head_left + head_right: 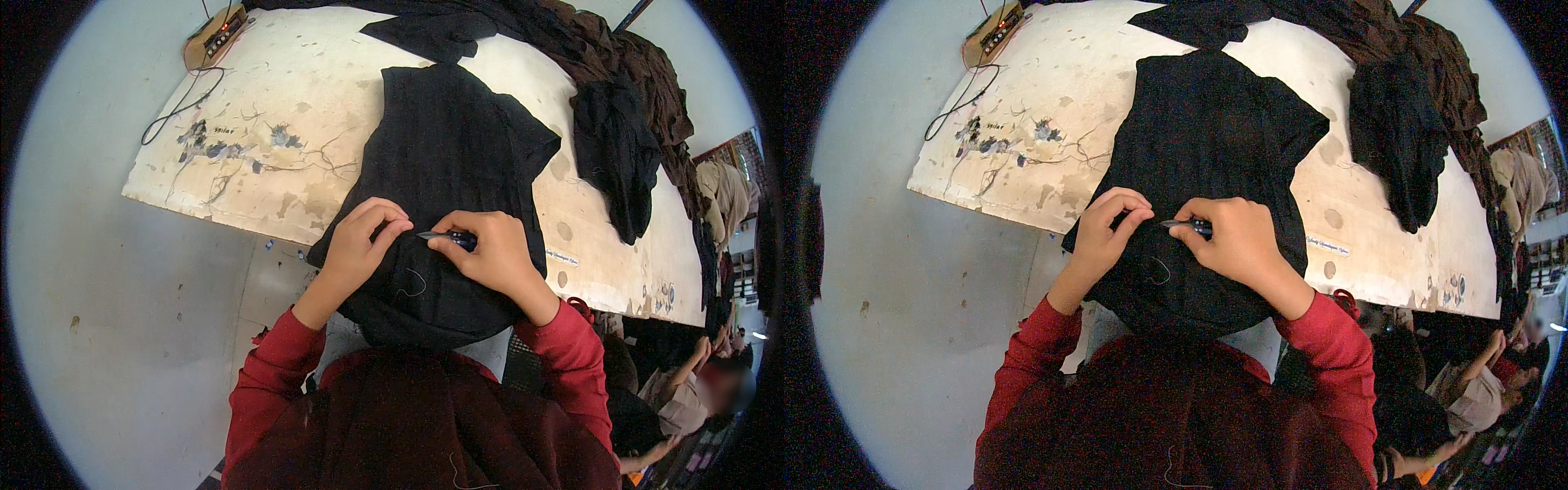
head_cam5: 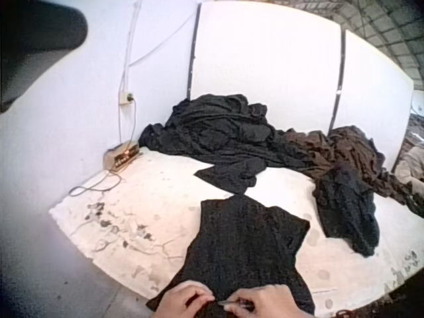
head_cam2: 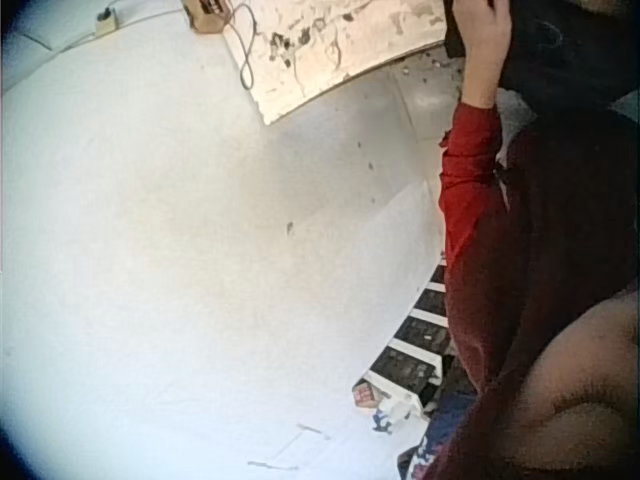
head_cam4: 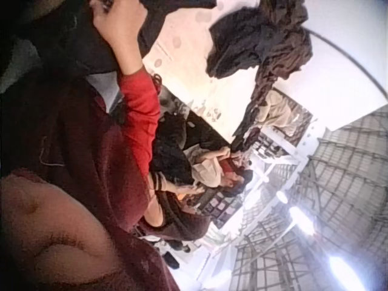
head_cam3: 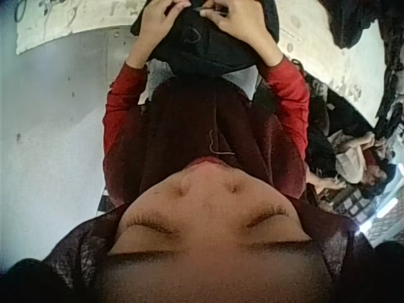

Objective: The person uses a small blade to cut a black garment laid on a table. They repeatedly lift and reposition the fabric to access different areas, making small cuts along seams and edges. The garment is manipulated throughout the process to expose new sections for cutting.

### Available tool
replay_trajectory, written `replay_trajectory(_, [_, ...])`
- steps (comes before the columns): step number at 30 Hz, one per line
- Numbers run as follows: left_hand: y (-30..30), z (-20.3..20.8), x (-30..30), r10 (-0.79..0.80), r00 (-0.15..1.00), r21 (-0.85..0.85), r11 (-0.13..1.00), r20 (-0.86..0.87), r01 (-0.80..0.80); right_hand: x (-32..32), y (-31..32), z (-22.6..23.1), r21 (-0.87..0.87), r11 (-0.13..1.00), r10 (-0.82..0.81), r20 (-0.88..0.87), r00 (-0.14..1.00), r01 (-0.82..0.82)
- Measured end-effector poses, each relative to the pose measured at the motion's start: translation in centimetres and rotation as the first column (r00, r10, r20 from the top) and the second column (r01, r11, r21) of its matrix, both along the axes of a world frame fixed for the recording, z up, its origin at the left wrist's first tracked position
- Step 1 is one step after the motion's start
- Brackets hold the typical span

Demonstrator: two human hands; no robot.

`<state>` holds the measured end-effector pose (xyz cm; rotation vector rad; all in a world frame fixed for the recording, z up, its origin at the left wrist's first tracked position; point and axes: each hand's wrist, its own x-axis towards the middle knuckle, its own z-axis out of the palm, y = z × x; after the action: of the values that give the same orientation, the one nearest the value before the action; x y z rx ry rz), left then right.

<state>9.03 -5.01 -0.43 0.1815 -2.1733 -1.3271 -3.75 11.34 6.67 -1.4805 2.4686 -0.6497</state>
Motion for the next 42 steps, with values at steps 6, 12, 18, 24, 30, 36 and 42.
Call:
replay_trajectory(6, [-0.5,-0.2,-0.4,0.104,0.990,-0.024,0.994,-0.092,-0.106,-0.7,0.7,0.1,-0.036,0.990,-0.122,0.266,0.956,0.136])
replay_trajectory(12, [0.5,1.0,-0.7,-0.011,0.998,-0.329,0.944,0.066,0.033,-1.7,1.6,-3.7,-0.239,0.934,-0.107,0.519,0.848,0.264])
replay_trajectory(18, [-0.5,-0.7,-0.9,0.077,0.996,-0.292,0.954,0.049,-0.059,-2.0,1.5,-4.8,-0.257,0.944,-0.080,0.429,0.900,0.206])
replay_trajectory(24, [-5.0,-0.7,0.9,0.609,0.748,-0.391,0.642,-0.263,-0.660,-2.2,1.9,-5.3,-0.280,0.938,-0.068,0.428,0.901,0.204])
replay_trajectory(30, [-1.1,3.2,1.2,0.014,0.999,-0.421,0.906,-0.048,-0.033,-1.8,1.9,-4.6,-0.279,0.940,-0.054,0.453,0.890,0.199])
replay_trajectory(36, [-0.9,0.3,0.8,-0.039,0.981,-0.373,0.921,0.192,0.110,-1.8,1.9,-5.1,-0.318,0.931,-0.024,0.439,0.898,0.180])
replay_trajectory(42, [-1.6,-0.2,0.8,-0.044,0.996,-0.149,0.987,0.077,0.055,-2.0,2.0,-4.7,-0.266,0.950,-0.046,0.399,0.916,0.164])
